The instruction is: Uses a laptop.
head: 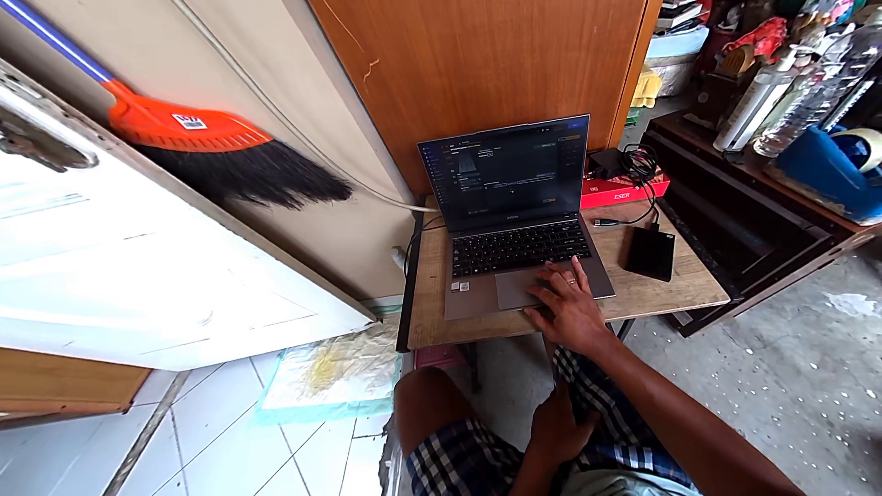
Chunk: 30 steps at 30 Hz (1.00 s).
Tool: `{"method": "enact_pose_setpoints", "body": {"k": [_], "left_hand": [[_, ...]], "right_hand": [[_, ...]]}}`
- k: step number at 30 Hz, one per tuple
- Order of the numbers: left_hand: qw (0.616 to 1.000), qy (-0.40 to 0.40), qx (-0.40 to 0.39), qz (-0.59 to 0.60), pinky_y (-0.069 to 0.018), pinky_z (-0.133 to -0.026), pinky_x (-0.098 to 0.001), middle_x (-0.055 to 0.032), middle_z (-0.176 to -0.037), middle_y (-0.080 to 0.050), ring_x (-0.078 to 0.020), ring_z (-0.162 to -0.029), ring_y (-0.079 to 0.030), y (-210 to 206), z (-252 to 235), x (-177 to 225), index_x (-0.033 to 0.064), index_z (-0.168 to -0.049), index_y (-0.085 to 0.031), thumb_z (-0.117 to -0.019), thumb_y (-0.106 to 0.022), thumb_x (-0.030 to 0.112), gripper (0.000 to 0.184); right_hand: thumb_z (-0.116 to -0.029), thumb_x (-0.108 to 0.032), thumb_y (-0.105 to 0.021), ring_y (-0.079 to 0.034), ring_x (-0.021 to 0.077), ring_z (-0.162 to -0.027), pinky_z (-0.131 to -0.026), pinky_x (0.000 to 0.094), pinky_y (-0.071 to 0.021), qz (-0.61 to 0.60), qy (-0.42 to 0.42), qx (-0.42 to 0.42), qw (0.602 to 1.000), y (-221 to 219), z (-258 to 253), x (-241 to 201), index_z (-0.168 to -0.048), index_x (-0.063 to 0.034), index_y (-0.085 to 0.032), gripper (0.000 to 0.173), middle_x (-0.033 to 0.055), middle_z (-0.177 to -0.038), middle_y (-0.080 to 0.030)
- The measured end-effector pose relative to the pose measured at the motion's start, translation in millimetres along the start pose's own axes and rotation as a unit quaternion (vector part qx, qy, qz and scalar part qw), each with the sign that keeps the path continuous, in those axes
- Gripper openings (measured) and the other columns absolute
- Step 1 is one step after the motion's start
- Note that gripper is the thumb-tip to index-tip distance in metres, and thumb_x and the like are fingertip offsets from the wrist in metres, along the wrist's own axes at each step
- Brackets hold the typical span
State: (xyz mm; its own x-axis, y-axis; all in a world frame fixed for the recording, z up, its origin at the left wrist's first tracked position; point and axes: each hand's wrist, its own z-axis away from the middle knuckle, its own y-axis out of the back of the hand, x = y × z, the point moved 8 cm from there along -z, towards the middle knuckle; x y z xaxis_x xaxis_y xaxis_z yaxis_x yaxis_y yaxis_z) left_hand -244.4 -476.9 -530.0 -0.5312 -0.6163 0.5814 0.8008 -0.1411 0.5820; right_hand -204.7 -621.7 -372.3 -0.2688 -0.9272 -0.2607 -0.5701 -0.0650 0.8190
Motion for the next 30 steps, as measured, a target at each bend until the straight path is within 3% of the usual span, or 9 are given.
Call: {"method": "enact_pose_setpoints", "body": {"k": [5,15,22,30], "left_hand": [[1.000,-0.002,0.000,0.002,-0.0537,-0.097,-0.0542,-0.0182,-0.129,-0.065,-0.0324,-0.116,-0.066,0,1,0,0.0047,-0.151,-0.039,-0.0913,-0.060,0.065,0.088],[1.000,-0.003,0.003,0.004,-0.0540,-0.096,-0.0552,-0.0183,-0.128,-0.066,-0.0330,-0.114,-0.067,0,1,0,0.0050,-0.151,-0.040,-0.0912,-0.061,0.064,0.087],[1.000,-0.003,0.004,0.003,-0.0542,-0.095,-0.0553,-0.0189,-0.128,-0.065,-0.0329,-0.114,-0.067,1,1,1,0.0044,-0.151,-0.040,-0.0913,-0.060,0.065,0.087],[1.000,-0.001,0.000,0.001,-0.0538,-0.096,-0.0553,-0.0187,-0.129,-0.065,-0.0333,-0.115,-0.067,0,1,1,0.0048,-0.151,-0.039,-0.0916,-0.060,0.065,0.087]], "right_hand": [[-0.0939,-0.054,-0.064,-0.052,0.0276,-0.139,-0.125,0.0622,-0.0205,-0.019,-0.006,0.061,0.998,6,3,3,-0.107,-0.0183,-0.078,0.041,0.0045,-0.128,-0.070],[-0.0889,-0.058,-0.069,-0.055,0.0271,-0.136,-0.124,0.0613,-0.0207,-0.024,-0.036,0.082,0.996,10,6,7,-0.098,-0.0163,-0.078,0.044,0.0046,-0.123,-0.072],[-0.0879,-0.057,-0.071,-0.057,0.0276,-0.134,-0.125,0.0601,-0.0222,-0.042,-0.040,0.092,0.994,11,6,8,-0.094,-0.0134,-0.078,0.045,0.0067,-0.121,-0.072],[-0.0899,-0.056,-0.070,-0.055,0.0278,-0.135,-0.124,0.0602,-0.0231,-0.035,-0.026,0.085,0.995,10,6,6,-0.101,-0.0151,-0.078,0.043,0.0056,-0.122,-0.072]]}}
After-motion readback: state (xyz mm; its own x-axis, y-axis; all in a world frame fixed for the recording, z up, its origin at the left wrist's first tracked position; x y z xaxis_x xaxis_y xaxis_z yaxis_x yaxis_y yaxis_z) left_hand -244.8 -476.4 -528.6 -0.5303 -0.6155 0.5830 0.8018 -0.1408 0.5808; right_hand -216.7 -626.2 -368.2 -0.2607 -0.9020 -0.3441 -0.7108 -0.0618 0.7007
